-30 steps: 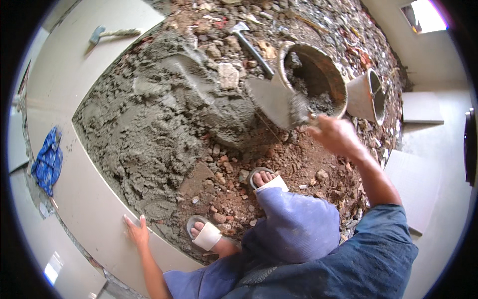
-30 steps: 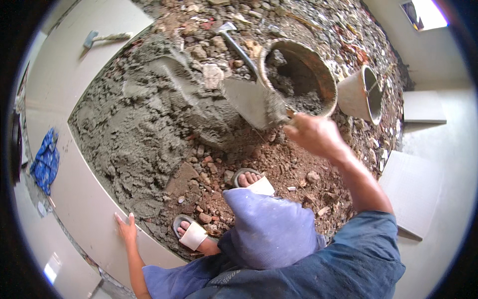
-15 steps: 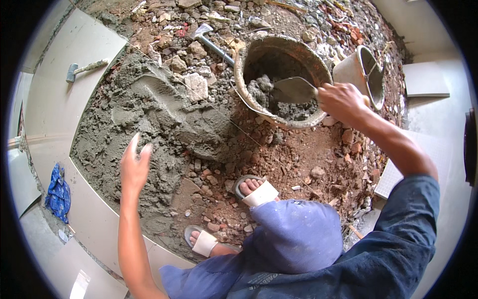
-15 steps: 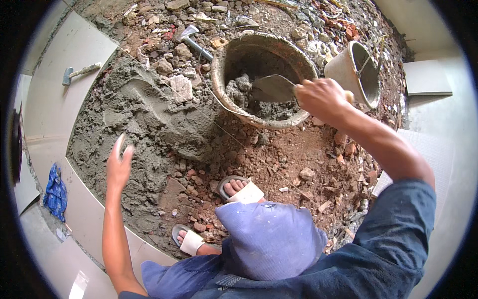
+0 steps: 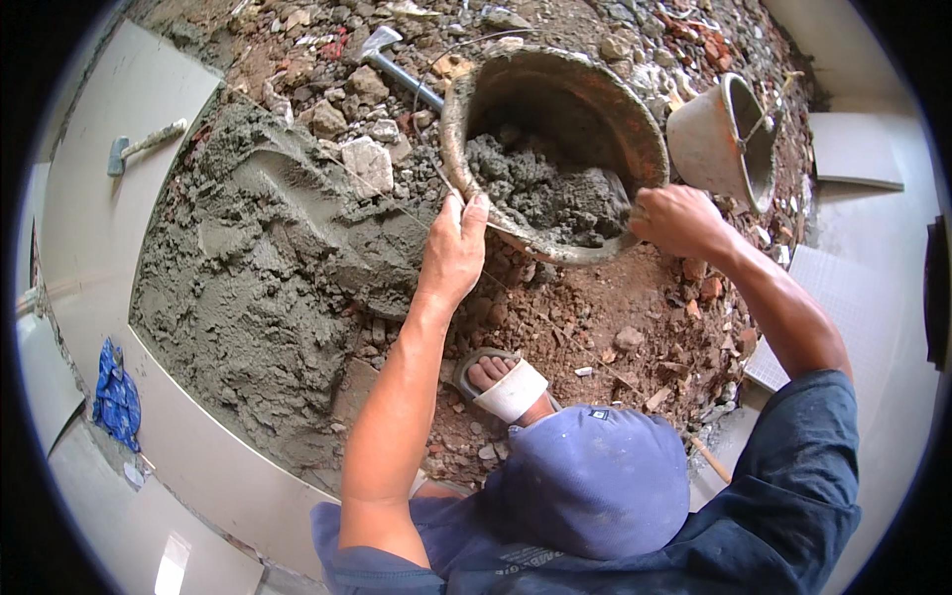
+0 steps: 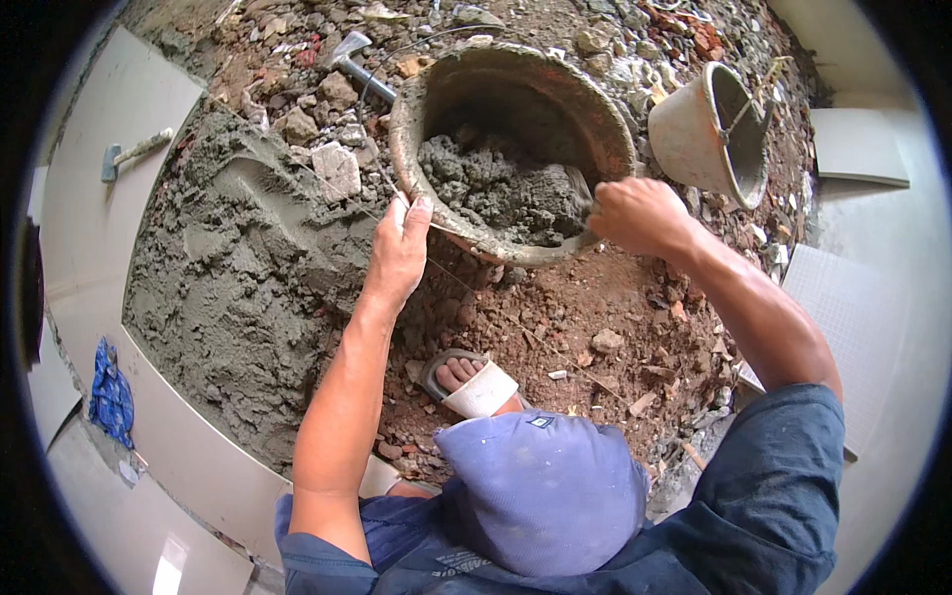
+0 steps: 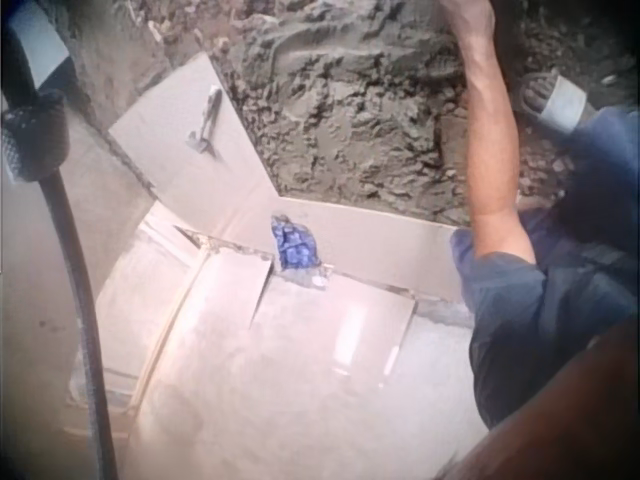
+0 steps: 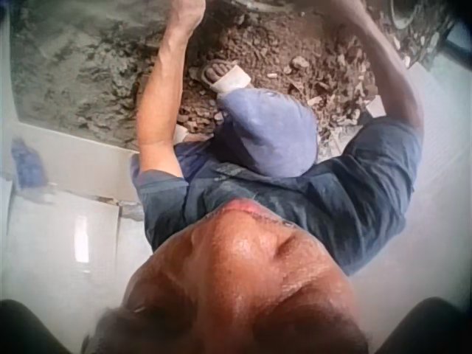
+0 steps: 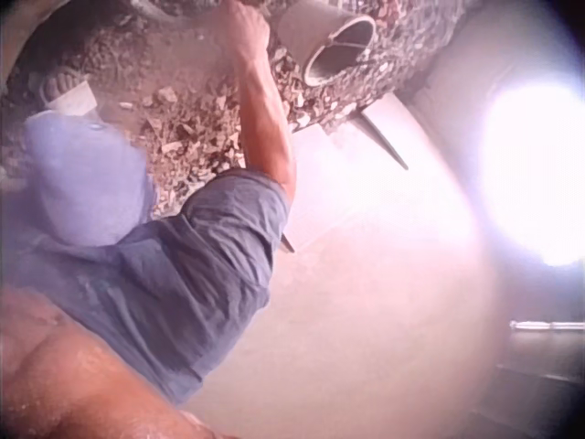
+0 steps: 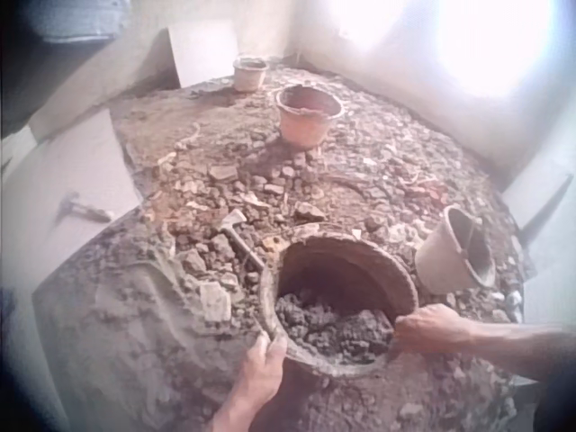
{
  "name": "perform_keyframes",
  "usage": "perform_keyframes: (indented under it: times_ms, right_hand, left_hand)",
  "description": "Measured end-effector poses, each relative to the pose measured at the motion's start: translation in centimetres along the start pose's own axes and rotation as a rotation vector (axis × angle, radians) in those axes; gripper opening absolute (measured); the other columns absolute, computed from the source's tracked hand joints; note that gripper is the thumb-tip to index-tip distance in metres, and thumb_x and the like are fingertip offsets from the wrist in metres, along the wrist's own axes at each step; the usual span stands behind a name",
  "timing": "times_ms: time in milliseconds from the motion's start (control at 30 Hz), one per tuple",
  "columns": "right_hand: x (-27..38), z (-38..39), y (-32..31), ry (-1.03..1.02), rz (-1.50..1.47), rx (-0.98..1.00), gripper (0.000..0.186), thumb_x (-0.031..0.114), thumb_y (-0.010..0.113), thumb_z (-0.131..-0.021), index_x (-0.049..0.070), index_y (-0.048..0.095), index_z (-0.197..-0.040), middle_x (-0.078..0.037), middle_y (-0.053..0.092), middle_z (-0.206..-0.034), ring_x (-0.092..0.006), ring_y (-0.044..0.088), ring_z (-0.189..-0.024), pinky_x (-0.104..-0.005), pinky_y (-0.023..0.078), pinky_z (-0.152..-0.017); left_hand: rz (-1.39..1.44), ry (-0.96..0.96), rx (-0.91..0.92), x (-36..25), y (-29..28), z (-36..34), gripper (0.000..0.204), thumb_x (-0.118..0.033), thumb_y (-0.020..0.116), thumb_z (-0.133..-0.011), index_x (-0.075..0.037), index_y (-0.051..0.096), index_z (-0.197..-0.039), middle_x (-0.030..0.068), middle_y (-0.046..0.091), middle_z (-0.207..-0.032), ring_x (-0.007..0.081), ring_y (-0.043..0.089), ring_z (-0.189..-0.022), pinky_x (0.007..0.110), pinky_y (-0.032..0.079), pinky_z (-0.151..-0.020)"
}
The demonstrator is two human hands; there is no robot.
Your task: The person uses a rubber mallet to tap a floor tile into place, then clears debris from the subfloor with a trowel. They spread wet cement over the prepared area and continue laying tiles, tapping each to level it.
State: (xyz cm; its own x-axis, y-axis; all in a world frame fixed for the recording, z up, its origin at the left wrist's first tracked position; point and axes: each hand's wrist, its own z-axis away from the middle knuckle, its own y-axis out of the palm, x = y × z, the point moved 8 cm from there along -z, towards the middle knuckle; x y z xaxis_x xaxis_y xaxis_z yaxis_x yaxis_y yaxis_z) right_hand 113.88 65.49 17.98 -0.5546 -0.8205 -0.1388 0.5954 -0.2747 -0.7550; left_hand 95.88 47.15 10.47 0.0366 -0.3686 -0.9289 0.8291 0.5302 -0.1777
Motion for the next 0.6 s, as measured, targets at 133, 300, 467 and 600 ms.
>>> perform_keyframes:
  times_ms: [133, 300, 467, 600]
  right_hand:
    - [2.0, 1.1, -1.4, -0.082, -0.024, -0.044, 0.034, 0.032, 0.054, -0.086, 0.0, 0.064, -0.088, -0.019, 0.067, -0.084, -0.0357, 0.066, -0.084, -0.0445, 0.052, -0.079]
    - [2.2, 1.6, -2.1, 0.025, -0.044, 0.055, 0.033, 0.033, 0.056, -0.086, 0.002, 0.065, -0.087, -0.019, 0.067, -0.086, -0.0351, 0.065, -0.086, -0.0438, 0.052, -0.08]
    - [3.4, 1.3, -3.3, -0.093, -0.259, -0.115, 0.035, 0.034, 0.058, -0.086, -0.001, 0.063, -0.084, -0.022, 0.065, -0.084, -0.0368, 0.064, -0.083, -0.0461, 0.049, -0.077]
    - [3.4, 2.2, -3.0, -0.119, -0.432, -0.169, 0.032, 0.029, 0.062, -0.086, -0.003, 0.061, -0.084, -0.019, 0.063, -0.076, -0.0318, 0.062, -0.07, -0.043, 0.048, -0.067]
  left_hand:
    - [0.043, 0.099, 0.002, -0.1, 0.2, -0.2, 0.042, -0.04, 0.044, -0.1, 0.001, 0.051, -0.108, 0.0199, 0.063, -0.086, 0.0355, 0.063, -0.08, 0.043, 0.048, -0.071]
    - [0.0, 0.092, -0.024, -0.1, -0.1, 0.0, 0.044, -0.041, 0.045, -0.098, -0.001, 0.051, -0.113, 0.0252, 0.065, -0.095, 0.0444, 0.063, -0.092, 0.049, 0.05, -0.078]
    - [0.005, 0.085, -0.035, 0.0, -0.2, -0.1, 0.048, -0.04, 0.043, -0.099, -0.002, 0.046, -0.127, 0.0222, 0.067, -0.091, 0.0413, 0.065, -0.086, 0.048, 0.051, -0.078]
    - [-0.123, 0.002, 0.051, -0.5, 0.0, 0.2, 0.054, -0.048, 0.037, -0.099, -0.001, 0.046, -0.125, 0.0245, 0.065, -0.094, 0.0416, 0.063, -0.093, 0.048, 0.048, -0.083]
